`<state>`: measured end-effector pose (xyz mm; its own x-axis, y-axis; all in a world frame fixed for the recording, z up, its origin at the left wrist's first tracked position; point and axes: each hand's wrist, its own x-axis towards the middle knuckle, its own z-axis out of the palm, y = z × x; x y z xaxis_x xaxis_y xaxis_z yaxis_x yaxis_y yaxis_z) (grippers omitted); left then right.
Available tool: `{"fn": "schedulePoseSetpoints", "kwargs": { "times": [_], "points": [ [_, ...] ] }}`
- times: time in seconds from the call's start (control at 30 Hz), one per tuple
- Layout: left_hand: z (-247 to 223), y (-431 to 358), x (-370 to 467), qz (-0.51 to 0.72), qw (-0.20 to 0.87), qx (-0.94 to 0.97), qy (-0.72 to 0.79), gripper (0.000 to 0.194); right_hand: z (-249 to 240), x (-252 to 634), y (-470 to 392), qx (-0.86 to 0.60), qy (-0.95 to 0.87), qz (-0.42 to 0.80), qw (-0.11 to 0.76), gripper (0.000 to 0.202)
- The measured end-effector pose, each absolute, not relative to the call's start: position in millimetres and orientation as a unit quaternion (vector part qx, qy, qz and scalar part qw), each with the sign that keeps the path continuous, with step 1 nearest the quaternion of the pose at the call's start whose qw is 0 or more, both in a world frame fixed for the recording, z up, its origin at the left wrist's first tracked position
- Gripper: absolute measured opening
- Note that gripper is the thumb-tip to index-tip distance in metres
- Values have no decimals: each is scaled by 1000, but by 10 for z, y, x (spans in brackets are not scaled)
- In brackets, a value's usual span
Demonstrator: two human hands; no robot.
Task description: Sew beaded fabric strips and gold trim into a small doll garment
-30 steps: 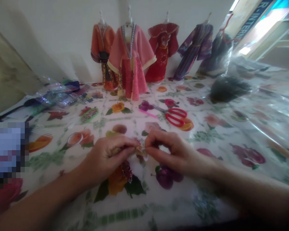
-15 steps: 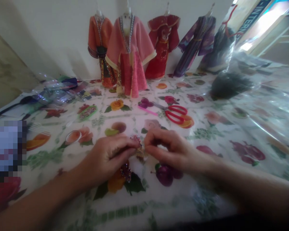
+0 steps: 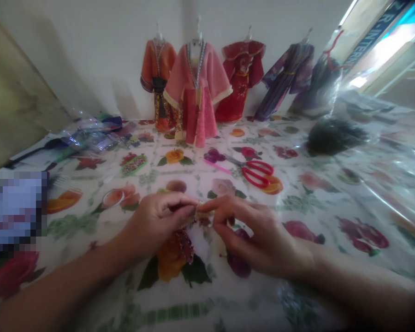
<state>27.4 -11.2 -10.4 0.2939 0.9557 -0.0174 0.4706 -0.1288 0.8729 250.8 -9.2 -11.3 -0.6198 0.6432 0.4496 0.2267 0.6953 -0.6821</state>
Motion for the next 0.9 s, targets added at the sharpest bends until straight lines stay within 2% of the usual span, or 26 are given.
{"fn": "schedulePoseSetpoints", "kwargs": {
  "times": [0.7, 0.9],
  "points": [
    [-189, -43, 264, 338, 491, 668, 447, 17, -136, 2496, -112, -225, -877, 227, 358, 18],
    [-186, -61, 264, 336, 549, 622, 446, 18, -114, 2474, -112, -232, -879, 235, 346, 17]
  ]
}}
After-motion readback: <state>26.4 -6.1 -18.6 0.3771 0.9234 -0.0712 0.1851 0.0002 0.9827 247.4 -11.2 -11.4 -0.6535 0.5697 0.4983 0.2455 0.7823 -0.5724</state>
